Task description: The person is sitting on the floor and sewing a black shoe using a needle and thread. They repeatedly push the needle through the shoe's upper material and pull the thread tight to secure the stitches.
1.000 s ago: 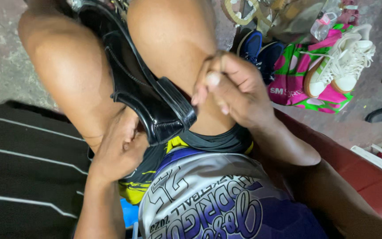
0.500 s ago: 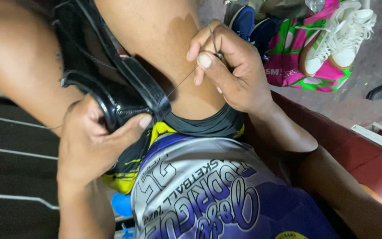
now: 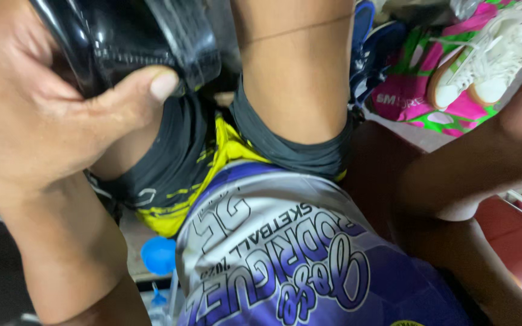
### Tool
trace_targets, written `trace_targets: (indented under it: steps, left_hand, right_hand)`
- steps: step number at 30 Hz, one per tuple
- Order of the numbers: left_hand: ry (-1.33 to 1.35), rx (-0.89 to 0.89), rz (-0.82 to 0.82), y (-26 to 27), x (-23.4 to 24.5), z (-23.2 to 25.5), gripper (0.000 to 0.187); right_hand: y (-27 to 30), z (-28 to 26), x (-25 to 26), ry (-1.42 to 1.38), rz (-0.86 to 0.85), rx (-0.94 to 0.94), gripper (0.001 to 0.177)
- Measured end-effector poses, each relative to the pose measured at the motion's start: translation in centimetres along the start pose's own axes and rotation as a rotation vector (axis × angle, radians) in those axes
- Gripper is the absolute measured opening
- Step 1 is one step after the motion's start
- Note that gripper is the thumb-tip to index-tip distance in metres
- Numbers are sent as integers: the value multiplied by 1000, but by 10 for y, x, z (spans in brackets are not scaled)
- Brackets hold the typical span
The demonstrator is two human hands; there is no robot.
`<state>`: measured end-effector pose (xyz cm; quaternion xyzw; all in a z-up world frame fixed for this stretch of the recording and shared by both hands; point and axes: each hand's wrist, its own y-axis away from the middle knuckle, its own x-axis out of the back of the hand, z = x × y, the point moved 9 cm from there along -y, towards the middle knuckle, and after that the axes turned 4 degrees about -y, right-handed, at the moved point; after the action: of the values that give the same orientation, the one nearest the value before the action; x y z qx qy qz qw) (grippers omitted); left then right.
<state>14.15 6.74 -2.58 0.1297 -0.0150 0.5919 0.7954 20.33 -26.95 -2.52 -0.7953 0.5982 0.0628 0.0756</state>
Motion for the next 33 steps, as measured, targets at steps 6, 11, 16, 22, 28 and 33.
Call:
trace_targets:
  steps: [6, 11, 16, 22, 28, 33]
  left_hand:
    - [-158, -26, 59, -8, -15, -17, 31]
    - [-236, -165, 30, -15, -30, -6, 25]
    - [-258, -141, 24, -10, -31, -9, 25]
    - [-212, -215, 20, -11, -37, -9, 28]
    - [-196, -118, 41, -12, -50, -22, 26]
    - [-293, -84, 53, -9, -56, -30, 33]
  right_hand:
    - [2, -4, -25, -37, -74, 46, 30]
    - [31, 5, -27, 2, -6, -27, 18]
    - [26, -67, -6, 506, -169, 549, 21]
    - [42, -21, -50, 526, -94, 44, 15]
    - [26, 6, -106, 695, -302, -43, 22]
    - [27, 13, -112, 741, -328, -64, 26]
